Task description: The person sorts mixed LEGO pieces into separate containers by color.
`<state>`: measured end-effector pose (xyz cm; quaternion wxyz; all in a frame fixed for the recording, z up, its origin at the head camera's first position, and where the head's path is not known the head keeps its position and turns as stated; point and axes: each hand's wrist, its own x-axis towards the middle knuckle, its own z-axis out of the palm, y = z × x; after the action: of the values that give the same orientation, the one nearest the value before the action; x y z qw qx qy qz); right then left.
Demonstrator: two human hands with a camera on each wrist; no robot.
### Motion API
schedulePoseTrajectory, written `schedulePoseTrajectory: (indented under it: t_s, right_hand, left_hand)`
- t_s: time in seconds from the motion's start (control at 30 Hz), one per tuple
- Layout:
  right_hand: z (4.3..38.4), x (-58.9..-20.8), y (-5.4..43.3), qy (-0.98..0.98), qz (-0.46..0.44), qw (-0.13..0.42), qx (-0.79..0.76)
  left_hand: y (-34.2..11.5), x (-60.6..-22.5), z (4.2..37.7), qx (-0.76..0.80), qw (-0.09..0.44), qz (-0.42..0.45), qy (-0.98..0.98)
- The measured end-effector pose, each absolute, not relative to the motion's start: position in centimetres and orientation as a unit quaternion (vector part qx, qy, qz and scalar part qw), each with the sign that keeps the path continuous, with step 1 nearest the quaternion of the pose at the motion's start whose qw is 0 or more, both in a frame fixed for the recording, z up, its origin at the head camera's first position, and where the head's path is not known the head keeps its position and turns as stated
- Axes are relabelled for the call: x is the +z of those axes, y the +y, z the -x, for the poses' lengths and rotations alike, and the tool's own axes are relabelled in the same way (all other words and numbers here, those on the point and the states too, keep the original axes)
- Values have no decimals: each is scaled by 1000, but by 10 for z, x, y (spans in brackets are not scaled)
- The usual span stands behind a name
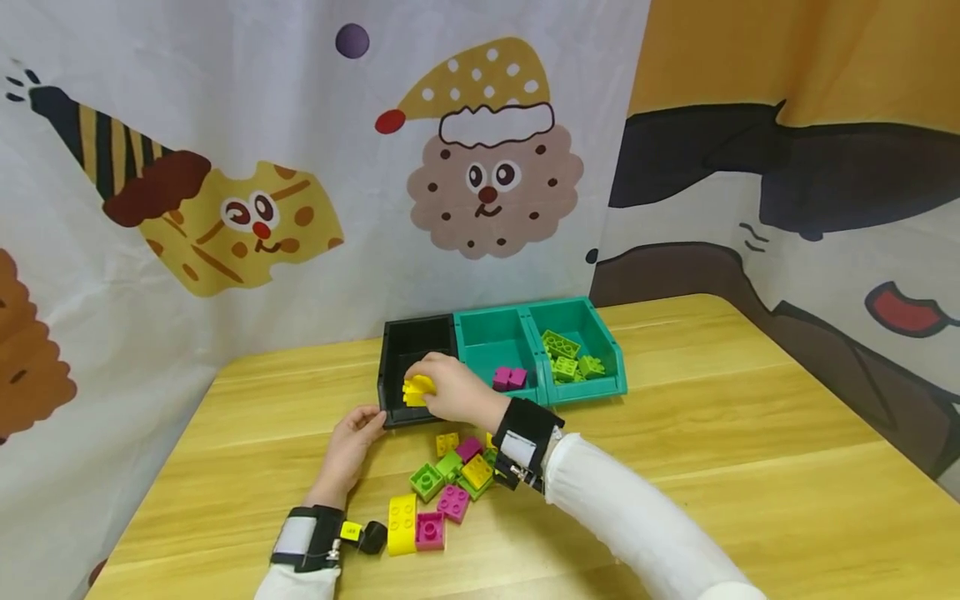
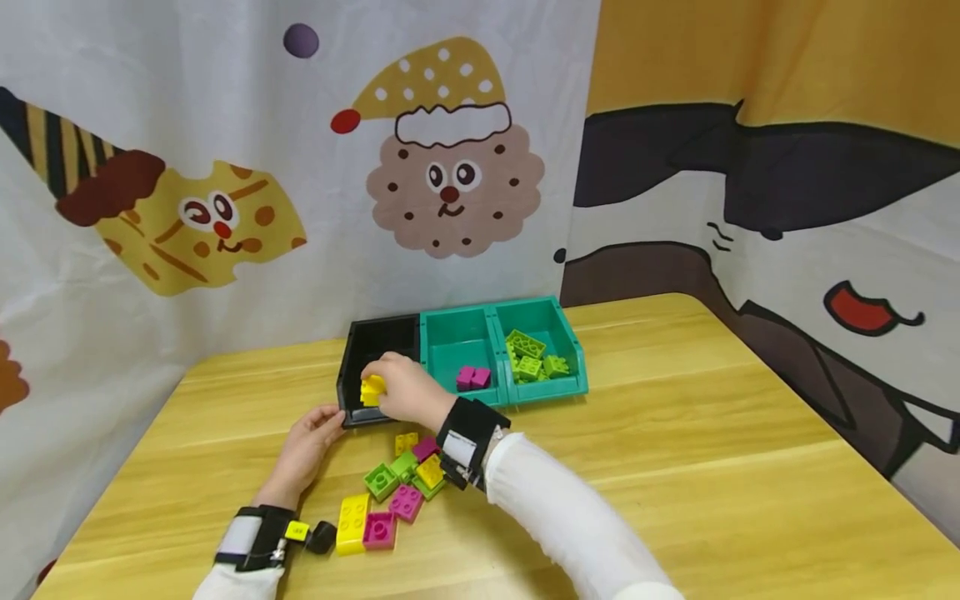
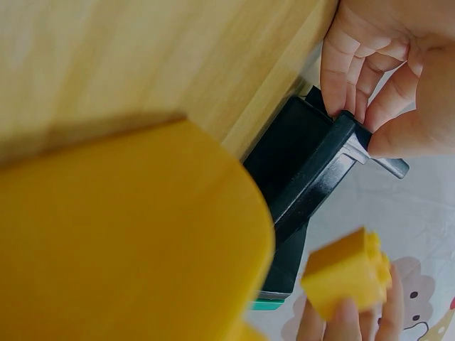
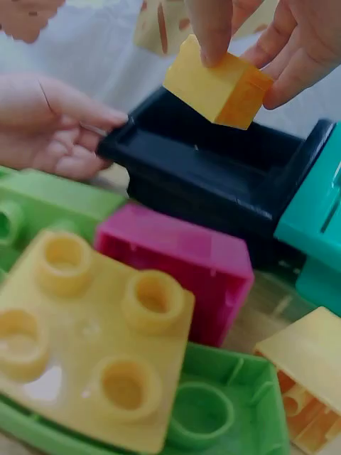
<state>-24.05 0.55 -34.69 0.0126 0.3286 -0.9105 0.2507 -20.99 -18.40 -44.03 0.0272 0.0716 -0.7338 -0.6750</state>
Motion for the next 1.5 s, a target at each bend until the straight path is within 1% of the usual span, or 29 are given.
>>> schedulePoseTrajectory:
  t_s: [0.2, 0.4, 0.63, 1.0, 1.2, 1.5]
  right_hand:
    - [251, -359, -3, -916, -322, -6, 238]
    - [258, -359, -11, -918, -314, -3, 240]
    - [264, -355, -13, -925, -302, 3, 230]
    - [267, -362, -19, -933, -303, -7, 194]
    - [267, -364, -24, -939, -312, -1, 148]
    - [267, -370, -22, -943, -311, -13, 117]
  left_hand:
    - [-185, -444, 208, -663, 26, -78, -744]
    - [-187, -444, 209, -662, 37, -74, -745]
    - [-187, -441, 212, -672, 33, -68, -736]
    - [-186, -440, 212, -660, 26, -76, -747]
    - [-185, -443, 211, -667, 30, -75, -740]
    - [-184, -442, 210, -672, 28, -72, -737]
